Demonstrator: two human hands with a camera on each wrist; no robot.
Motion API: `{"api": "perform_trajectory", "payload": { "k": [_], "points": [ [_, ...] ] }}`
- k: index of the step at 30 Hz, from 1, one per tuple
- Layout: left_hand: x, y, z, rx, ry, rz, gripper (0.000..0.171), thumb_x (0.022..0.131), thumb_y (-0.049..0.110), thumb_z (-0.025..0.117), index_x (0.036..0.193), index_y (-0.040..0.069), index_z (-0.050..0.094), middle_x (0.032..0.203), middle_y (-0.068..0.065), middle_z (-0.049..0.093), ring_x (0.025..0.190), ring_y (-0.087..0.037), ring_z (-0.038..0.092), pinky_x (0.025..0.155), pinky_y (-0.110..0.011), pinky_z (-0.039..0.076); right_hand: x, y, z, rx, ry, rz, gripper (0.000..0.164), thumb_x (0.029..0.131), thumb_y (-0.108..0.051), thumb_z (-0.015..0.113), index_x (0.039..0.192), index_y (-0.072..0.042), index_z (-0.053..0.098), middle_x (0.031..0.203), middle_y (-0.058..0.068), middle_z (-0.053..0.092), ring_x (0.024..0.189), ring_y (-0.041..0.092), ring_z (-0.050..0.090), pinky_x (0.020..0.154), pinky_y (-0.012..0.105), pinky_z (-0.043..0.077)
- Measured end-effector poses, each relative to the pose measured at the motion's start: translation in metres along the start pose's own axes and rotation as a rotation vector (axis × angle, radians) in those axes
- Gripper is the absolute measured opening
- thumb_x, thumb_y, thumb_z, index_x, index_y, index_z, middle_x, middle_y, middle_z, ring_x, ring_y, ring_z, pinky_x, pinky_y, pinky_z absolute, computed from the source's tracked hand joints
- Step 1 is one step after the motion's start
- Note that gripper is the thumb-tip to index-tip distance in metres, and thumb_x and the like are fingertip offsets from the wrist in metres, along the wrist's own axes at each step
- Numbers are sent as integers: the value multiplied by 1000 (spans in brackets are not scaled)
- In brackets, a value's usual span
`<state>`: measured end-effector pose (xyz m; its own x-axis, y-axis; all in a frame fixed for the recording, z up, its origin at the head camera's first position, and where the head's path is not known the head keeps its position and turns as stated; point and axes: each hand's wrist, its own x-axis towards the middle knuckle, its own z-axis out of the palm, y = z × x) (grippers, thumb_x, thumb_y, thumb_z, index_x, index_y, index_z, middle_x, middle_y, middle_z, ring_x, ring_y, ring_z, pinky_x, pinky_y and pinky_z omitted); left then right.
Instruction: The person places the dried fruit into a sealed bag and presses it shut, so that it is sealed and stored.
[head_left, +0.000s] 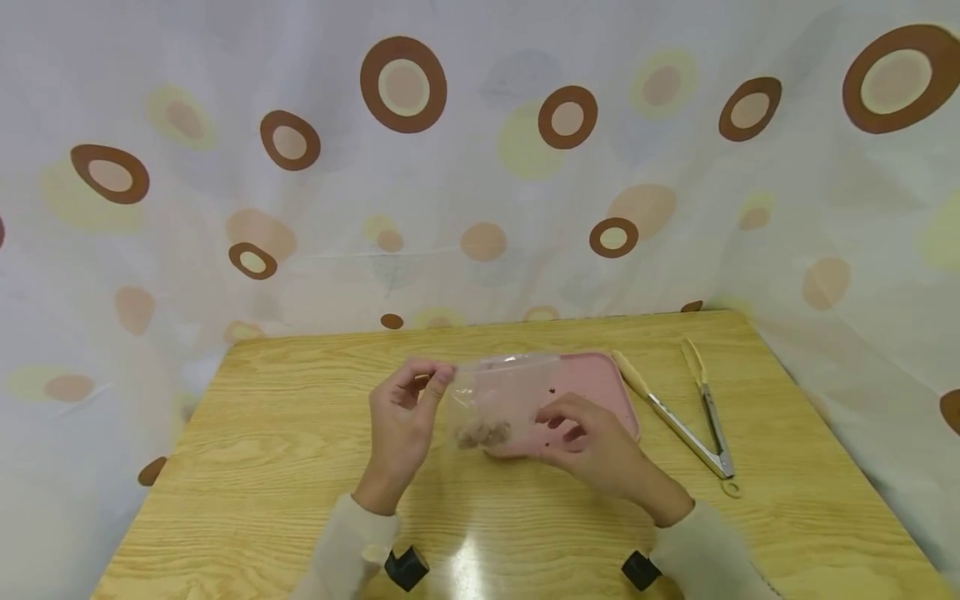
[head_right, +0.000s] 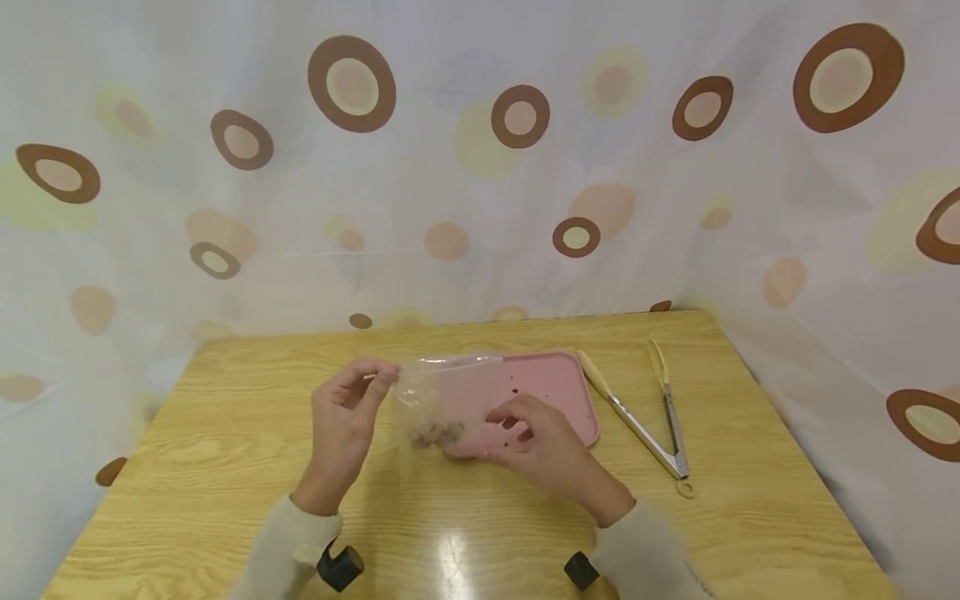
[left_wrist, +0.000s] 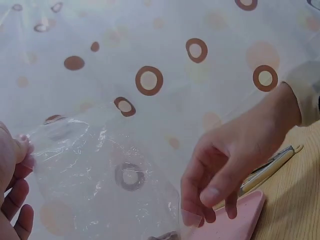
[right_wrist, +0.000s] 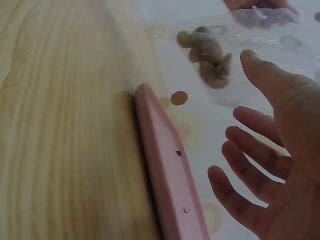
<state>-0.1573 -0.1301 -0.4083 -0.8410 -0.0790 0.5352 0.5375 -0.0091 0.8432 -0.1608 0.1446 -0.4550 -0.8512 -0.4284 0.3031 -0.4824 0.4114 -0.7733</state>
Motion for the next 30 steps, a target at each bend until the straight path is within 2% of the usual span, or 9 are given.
{"api": "perform_trajectory", "payload": {
  "k": [6, 9, 12, 16, 18, 23, 26, 30],
  "points": [
    [4, 5, 3, -8, -4, -19, 9, 102, -5, 70, 102, -14, 72, 102, 7, 78, 99, -11, 73, 93, -22, 58, -1, 7, 18, -83, 26, -34, 8, 99, -11, 81, 104, -16, 76, 105, -4, 74, 97, 12, 69, 80, 29, 65],
    [5, 6, 4, -11, -14, -26, 8, 102, -6, 69, 101, -14, 72, 101, 6, 78, 99, -10, 72, 92, -21, 58, 0, 6, 22, -142, 34, -51, 7, 102, -9, 76, 102, -16, 78, 102, -4, 74, 97, 8, 68, 81, 28, 64],
    [7, 7, 3, -7, -12, 10, 7, 101, -8, 70, 100, -14, 72, 100, 7, 78, 96, -6, 71, 89, -20, 58, -1, 5, 25, -185, 63, -74, 9, 102, -6, 75, 99, -12, 81, 99, -1, 76, 93, 7, 67, 79, 27, 62],
    [14, 11, -1, 4, 6, 104, 5, 99, -12, 69, 98, -16, 72, 99, 4, 78, 94, -4, 69, 87, -18, 57, -9, 7, 29, -213, 146, -120, 8, 99, -4, 78, 97, -8, 85, 93, -1, 77, 87, 4, 64, 75, 24, 58],
    [19, 13, -3, 2, 10, 145, 4, 99, -13, 69, 98, -16, 71, 99, 2, 77, 94, -4, 68, 88, -18, 57, -14, 9, 31, -208, 191, -145, 9, 97, -2, 80, 100, -7, 87, 92, -3, 78, 86, 3, 64, 75, 20, 56],
    [26, 19, -8, -1, 18, 212, 3, 98, -16, 68, 98, -17, 71, 99, 9, 74, 93, -5, 65, 89, -19, 56, -20, 13, 34, -152, 251, -219, 17, 92, 5, 82, 106, -4, 87, 94, -4, 78, 85, 5, 65, 77, 14, 52],
    [27, 20, -9, -8, 24, 220, 6, 97, -17, 68, 98, -14, 73, 99, 4, 73, 93, -5, 65, 89, -19, 55, -22, 14, 35, -139, 255, -246, 19, 92, 6, 81, 106, -4, 87, 93, -3, 78, 86, 7, 66, 78, 14, 53],
    [24, 18, -9, -29, -22, 185, 8, 98, -17, 67, 98, -12, 73, 100, 0, 75, 96, -5, 68, 90, -19, 57, -27, 15, 38, -121, 214, -193, 19, 93, 5, 80, 108, -4, 86, 95, 1, 80, 88, 3, 67, 76, 17, 56]
  ]
}}
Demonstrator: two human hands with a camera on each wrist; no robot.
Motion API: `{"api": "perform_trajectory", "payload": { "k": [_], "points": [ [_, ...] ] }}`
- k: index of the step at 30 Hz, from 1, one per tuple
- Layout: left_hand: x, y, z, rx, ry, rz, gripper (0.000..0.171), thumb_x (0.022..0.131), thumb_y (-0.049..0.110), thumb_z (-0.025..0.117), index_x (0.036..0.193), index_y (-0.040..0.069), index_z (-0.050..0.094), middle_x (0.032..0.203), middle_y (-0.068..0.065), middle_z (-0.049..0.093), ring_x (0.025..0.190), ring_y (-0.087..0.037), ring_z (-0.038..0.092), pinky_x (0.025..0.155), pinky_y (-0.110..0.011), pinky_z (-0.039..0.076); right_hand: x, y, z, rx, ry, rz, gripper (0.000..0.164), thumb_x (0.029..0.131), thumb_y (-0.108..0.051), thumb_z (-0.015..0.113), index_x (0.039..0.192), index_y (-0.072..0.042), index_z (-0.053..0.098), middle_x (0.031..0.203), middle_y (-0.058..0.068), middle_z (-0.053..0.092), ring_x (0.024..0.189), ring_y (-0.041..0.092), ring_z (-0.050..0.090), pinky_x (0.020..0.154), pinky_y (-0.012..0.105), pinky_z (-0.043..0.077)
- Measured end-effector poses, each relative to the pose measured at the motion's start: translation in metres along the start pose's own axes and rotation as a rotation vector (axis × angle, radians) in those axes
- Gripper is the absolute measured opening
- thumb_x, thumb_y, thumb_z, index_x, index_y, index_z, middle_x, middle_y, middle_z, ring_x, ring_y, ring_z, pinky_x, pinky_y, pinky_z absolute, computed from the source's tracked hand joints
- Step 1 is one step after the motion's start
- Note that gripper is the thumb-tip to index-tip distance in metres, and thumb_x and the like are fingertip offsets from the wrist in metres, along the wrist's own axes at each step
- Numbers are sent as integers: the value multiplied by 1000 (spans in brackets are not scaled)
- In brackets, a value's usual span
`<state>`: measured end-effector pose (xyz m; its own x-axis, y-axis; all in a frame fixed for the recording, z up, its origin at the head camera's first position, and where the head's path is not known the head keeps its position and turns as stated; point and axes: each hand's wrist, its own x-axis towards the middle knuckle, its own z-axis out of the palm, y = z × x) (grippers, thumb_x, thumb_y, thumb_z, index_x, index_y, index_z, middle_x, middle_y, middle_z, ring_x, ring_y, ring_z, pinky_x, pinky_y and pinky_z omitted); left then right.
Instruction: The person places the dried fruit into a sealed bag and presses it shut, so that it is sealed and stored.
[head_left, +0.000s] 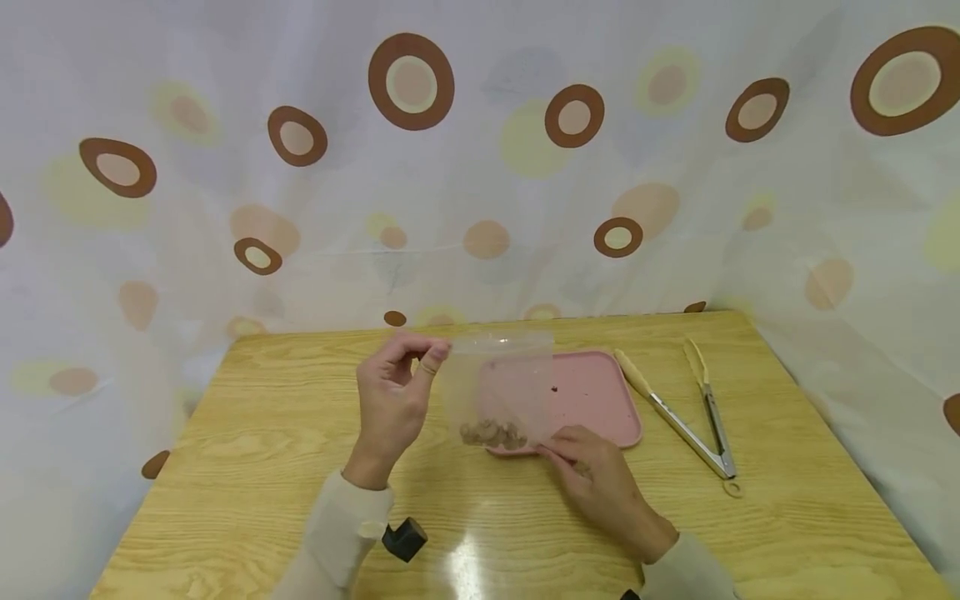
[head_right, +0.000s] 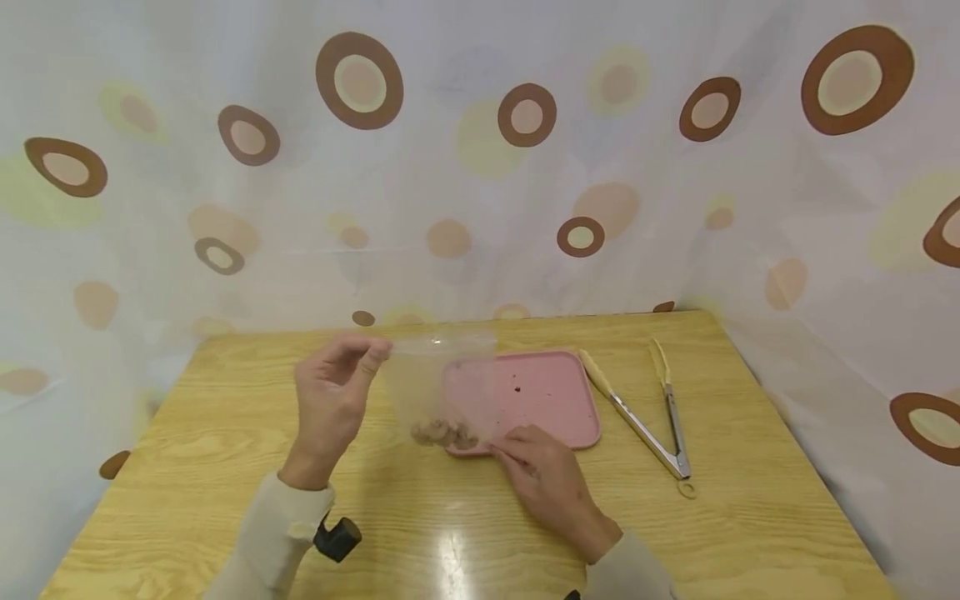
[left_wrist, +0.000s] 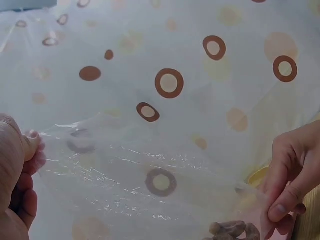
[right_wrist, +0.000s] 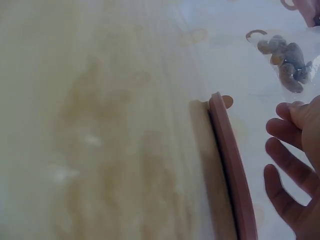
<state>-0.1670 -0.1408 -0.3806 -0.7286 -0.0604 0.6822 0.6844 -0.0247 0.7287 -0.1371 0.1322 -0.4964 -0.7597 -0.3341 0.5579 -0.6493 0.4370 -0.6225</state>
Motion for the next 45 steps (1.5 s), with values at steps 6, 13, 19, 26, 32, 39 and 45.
{"api": "perform_trajectory", "payload": {
  "k": [6, 13, 19, 26, 32, 39, 45],
  "points": [
    [-8, -5, 1, -35, -54, -50, 4, 99, -17, 65, 99, -21, 68, 103, 13, 75, 96, -4, 68, 89, -17, 58, -4, -4, 1, 24, -38, 90, 11, 94, -2, 84, 102, -10, 84, 96, -1, 78, 86, 3, 66, 74, 24, 60],
    [-12, -9, 3, -37, -68, -69, 7, 100, -15, 66, 100, -21, 67, 104, 13, 74, 96, -4, 69, 88, -17, 58, 7, -9, -5, 88, 26, 68, 17, 92, 0, 85, 101, -14, 82, 97, -1, 79, 88, 7, 71, 75, 29, 65],
    [-14, -11, 1, -29, -45, -91, 5, 100, -14, 67, 98, -19, 68, 103, 12, 75, 95, -3, 69, 88, -17, 57, 13, -11, -8, 158, 65, 26, 23, 89, 6, 85, 98, -15, 84, 90, 0, 79, 83, 3, 69, 75, 24, 63],
    [-14, -10, -3, -3, 1, -72, 4, 99, -15, 67, 97, -18, 68, 101, 12, 75, 93, -3, 68, 88, -17, 57, 15, -11, -7, 259, 101, -18, 26, 86, 13, 85, 90, -13, 81, 84, 5, 76, 78, 6, 69, 76, 18, 60],
    [-15, -7, -4, 3, -27, -106, 6, 101, -12, 68, 97, -16, 68, 100, 14, 74, 93, -3, 68, 88, -18, 58, 15, -8, -11, 218, 78, -25, 28, 85, 10, 87, 95, -15, 82, 88, 3, 77, 80, 7, 69, 76, 21, 61],
    [-21, -7, -2, 18, -41, -157, 7, 101, -9, 68, 98, -15, 69, 99, 10, 73, 93, -5, 68, 87, -18, 58, 31, -18, -23, 217, -5, 57, 32, 88, 1, 89, 116, -14, 80, 108, 4, 79, 98, 10, 70, 80, 32, 64],
    [-28, -7, 1, 2, -76, -182, 7, 103, -8, 68, 101, -14, 70, 102, 9, 74, 96, -4, 69, 88, -19, 58, 57, -34, -28, 389, -70, 157, 16, 98, -2, 79, 113, -9, 81, 109, 9, 82, 88, 6, 73, 71, 29, 62]
  ]
}}
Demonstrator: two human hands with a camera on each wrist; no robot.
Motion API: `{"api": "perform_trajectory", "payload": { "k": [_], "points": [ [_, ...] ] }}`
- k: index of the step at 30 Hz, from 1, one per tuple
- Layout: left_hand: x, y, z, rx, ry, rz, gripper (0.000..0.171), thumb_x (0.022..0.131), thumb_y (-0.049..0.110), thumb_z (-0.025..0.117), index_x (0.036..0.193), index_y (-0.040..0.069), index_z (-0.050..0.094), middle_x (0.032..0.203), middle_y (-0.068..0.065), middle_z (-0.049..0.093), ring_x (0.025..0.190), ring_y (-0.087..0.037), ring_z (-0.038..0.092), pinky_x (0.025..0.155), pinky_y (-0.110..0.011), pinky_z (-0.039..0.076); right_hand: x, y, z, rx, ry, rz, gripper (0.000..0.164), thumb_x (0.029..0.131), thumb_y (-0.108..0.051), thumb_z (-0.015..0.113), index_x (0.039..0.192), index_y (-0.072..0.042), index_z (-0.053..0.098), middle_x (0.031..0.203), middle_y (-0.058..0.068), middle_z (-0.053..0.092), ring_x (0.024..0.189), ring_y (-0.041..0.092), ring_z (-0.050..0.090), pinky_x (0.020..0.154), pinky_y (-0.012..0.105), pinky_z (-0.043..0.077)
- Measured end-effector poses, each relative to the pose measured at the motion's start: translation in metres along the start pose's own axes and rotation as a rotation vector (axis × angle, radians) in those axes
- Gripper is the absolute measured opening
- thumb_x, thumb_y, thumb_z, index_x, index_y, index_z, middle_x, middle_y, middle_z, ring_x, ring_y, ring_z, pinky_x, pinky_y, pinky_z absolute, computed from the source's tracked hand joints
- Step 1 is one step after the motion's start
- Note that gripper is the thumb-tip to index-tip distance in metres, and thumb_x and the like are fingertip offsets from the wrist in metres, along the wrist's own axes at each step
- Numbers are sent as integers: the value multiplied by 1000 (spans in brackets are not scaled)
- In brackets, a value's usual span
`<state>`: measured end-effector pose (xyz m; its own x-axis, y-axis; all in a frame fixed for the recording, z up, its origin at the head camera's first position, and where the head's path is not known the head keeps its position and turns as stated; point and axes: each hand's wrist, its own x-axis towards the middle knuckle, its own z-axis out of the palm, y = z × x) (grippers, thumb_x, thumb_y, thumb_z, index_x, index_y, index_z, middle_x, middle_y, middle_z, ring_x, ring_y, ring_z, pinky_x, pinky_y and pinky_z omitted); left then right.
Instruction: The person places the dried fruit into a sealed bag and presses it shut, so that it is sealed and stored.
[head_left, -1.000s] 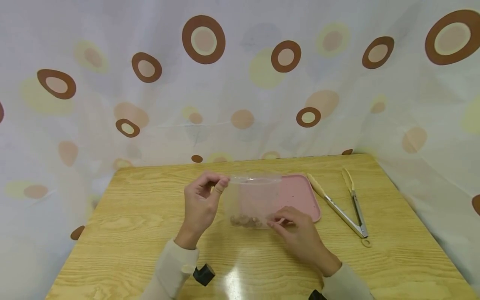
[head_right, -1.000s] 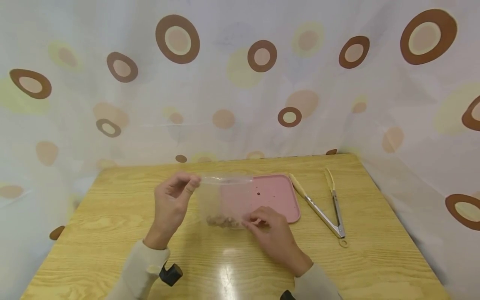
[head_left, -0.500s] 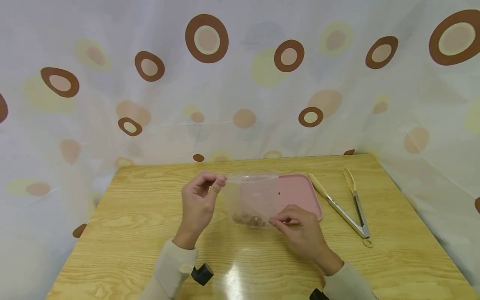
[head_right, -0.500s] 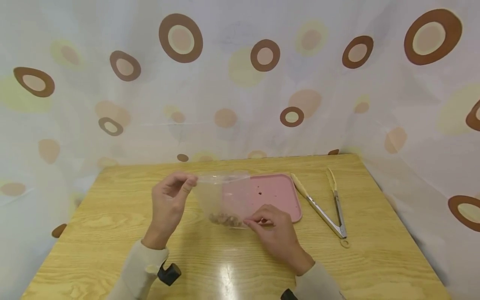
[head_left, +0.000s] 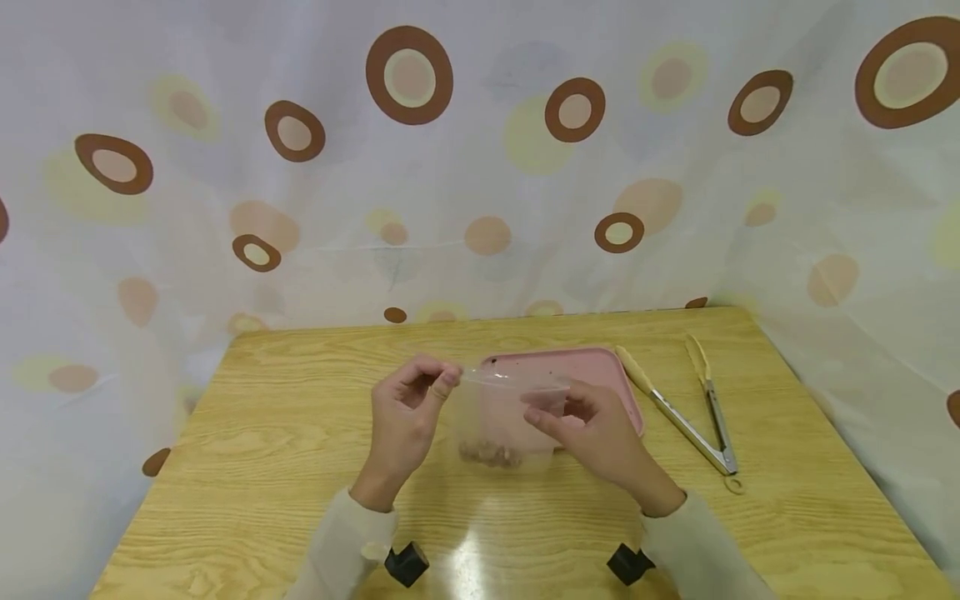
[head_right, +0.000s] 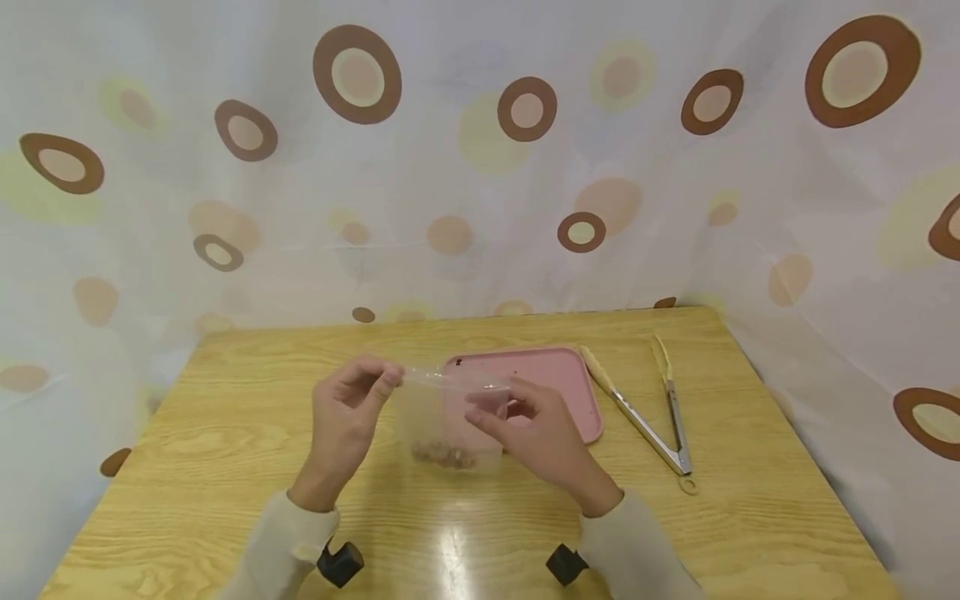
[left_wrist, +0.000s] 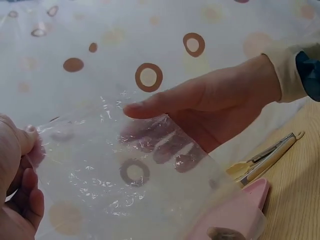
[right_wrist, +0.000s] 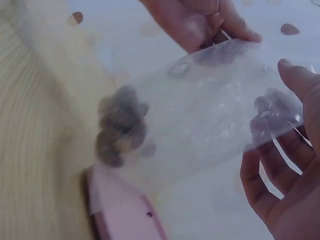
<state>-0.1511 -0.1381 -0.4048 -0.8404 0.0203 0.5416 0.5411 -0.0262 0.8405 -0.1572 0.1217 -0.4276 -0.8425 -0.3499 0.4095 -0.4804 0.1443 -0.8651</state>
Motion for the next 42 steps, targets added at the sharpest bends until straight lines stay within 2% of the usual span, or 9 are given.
{"api": "perform_trajectory", "payload": {
  "k": [3, 7, 11, 15, 19, 25, 29, 35, 42],
  "points": [
    [-2, -1, -1, -11, -17, 5, 7, 104, -8, 66, 103, -13, 71, 104, 11, 75, 96, -5, 69, 88, -19, 57, 10, -9, 1, -12, -23, -12, 13, 100, -5, 78, 110, -11, 84, 101, 8, 83, 67, -2, 60, 58, 23, 51],
    [-5, 0, -1, -35, -35, 34, 7, 104, -8, 66, 105, -13, 71, 105, 7, 75, 94, -10, 67, 87, -19, 56, 21, -21, 1, 7, -46, -3, 14, 101, -7, 78, 114, -10, 84, 102, 9, 83, 74, -4, 67, 67, 21, 58],
    [-6, 2, -3, -42, -72, 49, 8, 104, -6, 67, 107, -11, 72, 107, 1, 75, 96, -9, 67, 86, -21, 55, 26, -28, -1, 59, -55, 36, 11, 101, -6, 78, 110, -7, 83, 106, 3, 84, 98, 9, 80, 90, 30, 66],
    [-6, 2, -7, -10, -168, -9, 8, 105, -1, 68, 110, -5, 73, 111, 0, 73, 100, -7, 65, 88, -23, 56, 27, -31, -2, 82, -57, 30, 9, 101, -5, 77, 108, -6, 83, 104, -6, 83, 97, 12, 81, 91, 33, 66],
    [-8, -2, -10, 30, -248, -52, 7, 106, 3, 69, 108, -2, 74, 107, -1, 72, 96, -8, 63, 88, -24, 56, 27, -31, -1, 71, -52, -4, 8, 102, -6, 77, 107, -5, 83, 104, -5, 82, 97, 13, 81, 92, 33, 66],
    [-9, -4, -7, 52, -229, -6, 7, 106, 5, 71, 105, -1, 75, 99, -5, 71, 89, -9, 63, 85, -24, 55, 27, -31, 0, 31, -37, -23, 8, 100, -6, 79, 104, -11, 83, 101, 4, 83, 96, 11, 80, 90, 32, 65],
    [-8, -2, -4, 57, -226, 45, 7, 104, 0, 71, 97, 2, 72, 97, -12, 70, 88, -11, 62, 84, -24, 54, 26, -30, 1, 39, -51, -9, 7, 99, -6, 81, 103, -11, 82, 99, -1, 83, 97, 10, 79, 91, 32, 65],
    [-9, 0, -2, 64, -258, 81, 14, 100, -5, 73, 91, 6, 74, 95, -15, 72, 96, -12, 66, 89, -28, 57, 24, -27, 1, 144, -80, 15, 4, 97, -3, 82, 100, -1, 80, 99, -9, 84, 97, 12, 82, 90, 36, 67],
    [-8, -2, -9, 38, -270, 89, 5, 100, -2, 76, 98, -1, 80, 97, -8, 75, 97, -10, 66, 87, -26, 57, 24, -26, 1, 140, -71, -152, 9, 93, 3, 83, 90, -4, 80, 90, 7, 81, 86, 9, 77, 84, 29, 65]
  ]
}}
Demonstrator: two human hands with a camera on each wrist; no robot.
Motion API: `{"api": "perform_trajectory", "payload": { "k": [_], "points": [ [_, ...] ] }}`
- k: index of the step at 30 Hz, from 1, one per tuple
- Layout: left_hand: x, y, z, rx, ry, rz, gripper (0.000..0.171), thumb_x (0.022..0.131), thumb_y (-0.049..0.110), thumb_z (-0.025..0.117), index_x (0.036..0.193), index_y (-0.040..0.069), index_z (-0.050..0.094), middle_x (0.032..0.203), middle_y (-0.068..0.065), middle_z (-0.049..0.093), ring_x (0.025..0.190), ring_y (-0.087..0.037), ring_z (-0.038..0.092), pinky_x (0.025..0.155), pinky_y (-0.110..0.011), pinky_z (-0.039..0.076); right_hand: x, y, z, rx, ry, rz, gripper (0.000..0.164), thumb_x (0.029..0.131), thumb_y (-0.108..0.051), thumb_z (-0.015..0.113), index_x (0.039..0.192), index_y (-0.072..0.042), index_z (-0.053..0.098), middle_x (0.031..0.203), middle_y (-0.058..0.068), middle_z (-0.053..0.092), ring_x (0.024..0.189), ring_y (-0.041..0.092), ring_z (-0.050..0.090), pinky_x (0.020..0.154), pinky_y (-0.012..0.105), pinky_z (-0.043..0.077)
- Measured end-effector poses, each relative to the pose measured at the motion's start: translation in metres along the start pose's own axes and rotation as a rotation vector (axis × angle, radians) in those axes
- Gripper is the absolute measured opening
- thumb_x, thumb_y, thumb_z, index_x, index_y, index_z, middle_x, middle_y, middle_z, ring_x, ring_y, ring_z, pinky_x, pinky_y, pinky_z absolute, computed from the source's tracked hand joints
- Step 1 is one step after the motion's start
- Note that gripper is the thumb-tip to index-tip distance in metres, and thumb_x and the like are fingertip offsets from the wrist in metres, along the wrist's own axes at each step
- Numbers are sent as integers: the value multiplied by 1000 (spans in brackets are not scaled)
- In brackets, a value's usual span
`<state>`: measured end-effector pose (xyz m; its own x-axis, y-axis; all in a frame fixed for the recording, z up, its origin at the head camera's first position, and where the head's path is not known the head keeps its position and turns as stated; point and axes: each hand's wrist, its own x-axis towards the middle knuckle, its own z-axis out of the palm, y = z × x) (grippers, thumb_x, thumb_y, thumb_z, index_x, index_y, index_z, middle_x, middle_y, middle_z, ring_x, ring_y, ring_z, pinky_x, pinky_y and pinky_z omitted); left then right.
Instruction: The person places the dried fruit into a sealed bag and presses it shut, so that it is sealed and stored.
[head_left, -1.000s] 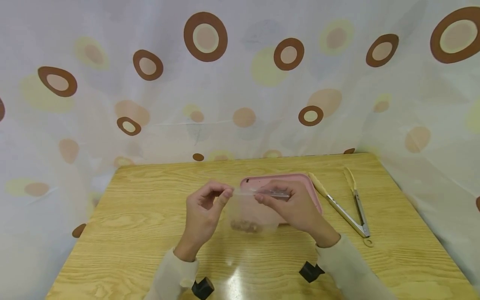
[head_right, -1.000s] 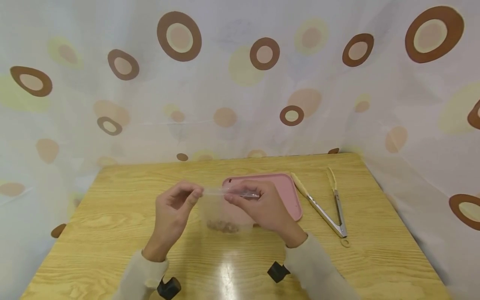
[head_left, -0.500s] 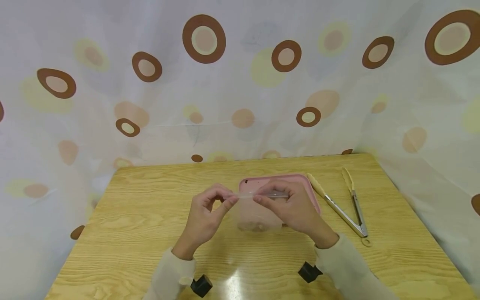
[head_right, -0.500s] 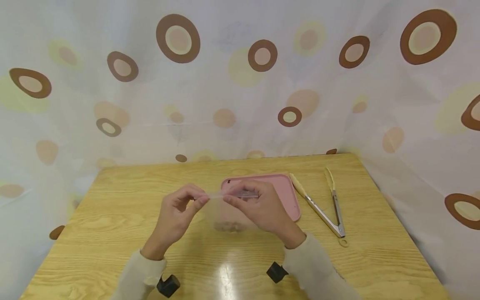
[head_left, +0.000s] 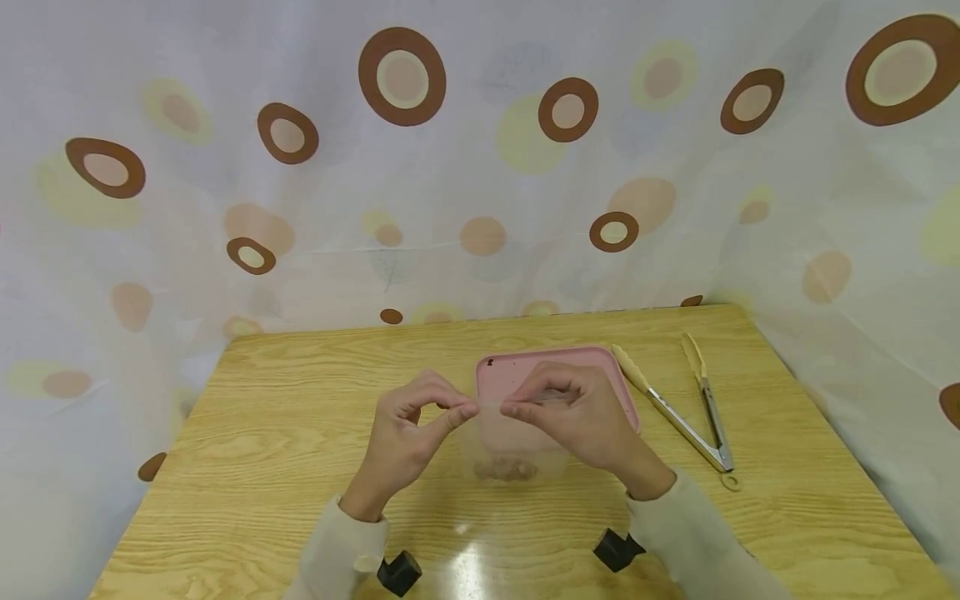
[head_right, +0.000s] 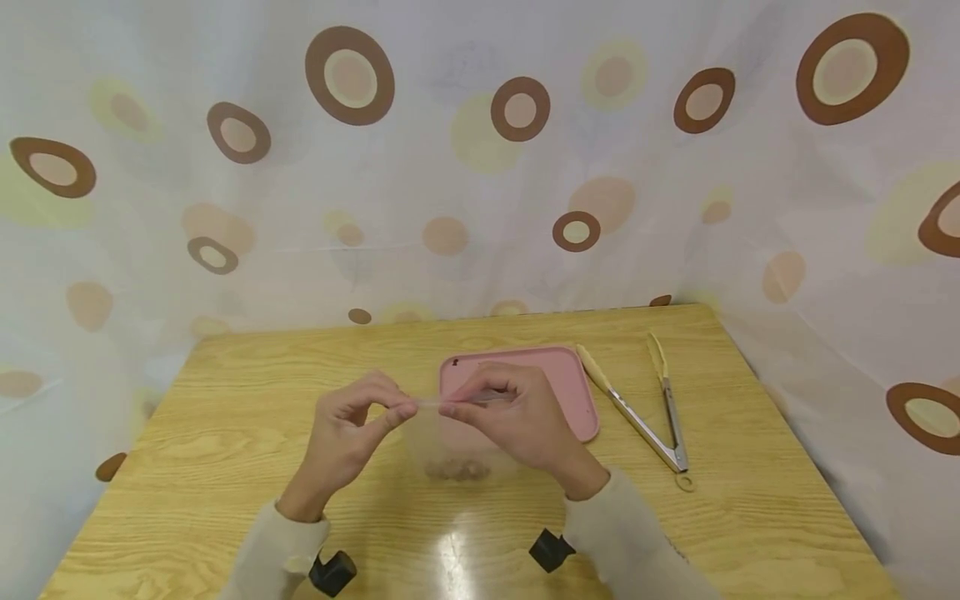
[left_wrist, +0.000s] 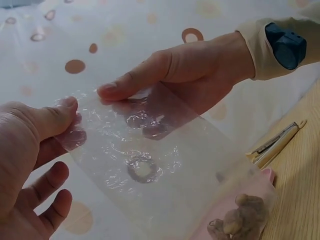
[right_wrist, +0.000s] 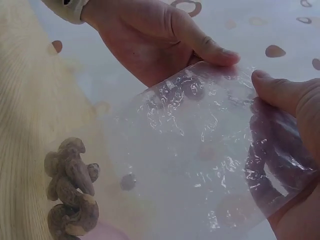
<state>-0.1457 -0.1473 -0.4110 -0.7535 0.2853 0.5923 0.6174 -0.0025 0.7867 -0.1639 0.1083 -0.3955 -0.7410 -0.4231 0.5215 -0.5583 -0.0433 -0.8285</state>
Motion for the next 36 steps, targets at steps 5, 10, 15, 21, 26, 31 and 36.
{"api": "perform_trajectory", "payload": {
  "k": [5, 10, 15, 21, 26, 31, 36],
  "points": [
    [-2, 1, -7, -36, -25, -16, 11, 102, -6, 70, 108, -5, 79, 108, 3, 78, 99, -10, 68, 89, -24, 58, 0, -4, 0, -14, 28, -3, 6, 92, 3, 85, 90, 0, 80, 90, -4, 80, 82, 10, 73, 78, 28, 62],
    [-4, 3, -6, -8, 15, -21, 9, 102, -7, 70, 105, -1, 76, 104, -10, 75, 96, -11, 66, 86, -24, 57, 0, -8, -1, -3, 31, 28, 5, 91, 1, 86, 92, -1, 81, 92, -4, 80, 83, 10, 74, 78, 27, 63],
    [-4, 2, -4, -4, 41, 4, 3, 104, -1, 71, 103, -3, 73, 101, -18, 70, 92, -12, 64, 83, -25, 56, 0, -7, 1, -32, 17, 35, 5, 92, -6, 87, 93, -6, 83, 91, 3, 79, 81, 12, 73, 73, 27, 61],
    [-6, 1, -1, 14, 64, 7, 4, 105, -2, 67, 104, -4, 71, 100, -19, 69, 93, -10, 64, 87, -23, 56, -4, -6, -6, -107, 23, 35, 19, 90, 2, 87, 95, -16, 84, 89, -1, 79, 76, 13, 70, 69, 25, 58],
    [-10, 0, -1, 23, 107, -39, 6, 106, -7, 63, 103, -5, 67, 98, -18, 67, 94, -8, 63, 89, -21, 55, -10, -5, -17, -160, 0, 27, 23, 88, 5, 86, 96, -17, 84, 84, -1, 75, 70, 10, 63, 61, 23, 52],
    [-13, -3, -1, 27, 147, -33, 4, 107, -9, 60, 104, -9, 63, 94, -19, 64, 91, -10, 62, 89, -21, 56, -15, -3, -22, -237, -48, -18, 24, 87, 3, 88, 98, -18, 84, 79, -3, 71, 66, 8, 56, 58, 21, 48],
    [-15, -4, -4, -8, 135, -39, 3, 104, -9, 65, 105, -7, 67, 96, -14, 68, 93, -7, 64, 89, -21, 57, -18, 0, -22, -267, -30, -47, 26, 91, 7, 83, 99, -17, 82, 79, -2, 70, 64, 8, 52, 57, 23, 45]
  ]
}}
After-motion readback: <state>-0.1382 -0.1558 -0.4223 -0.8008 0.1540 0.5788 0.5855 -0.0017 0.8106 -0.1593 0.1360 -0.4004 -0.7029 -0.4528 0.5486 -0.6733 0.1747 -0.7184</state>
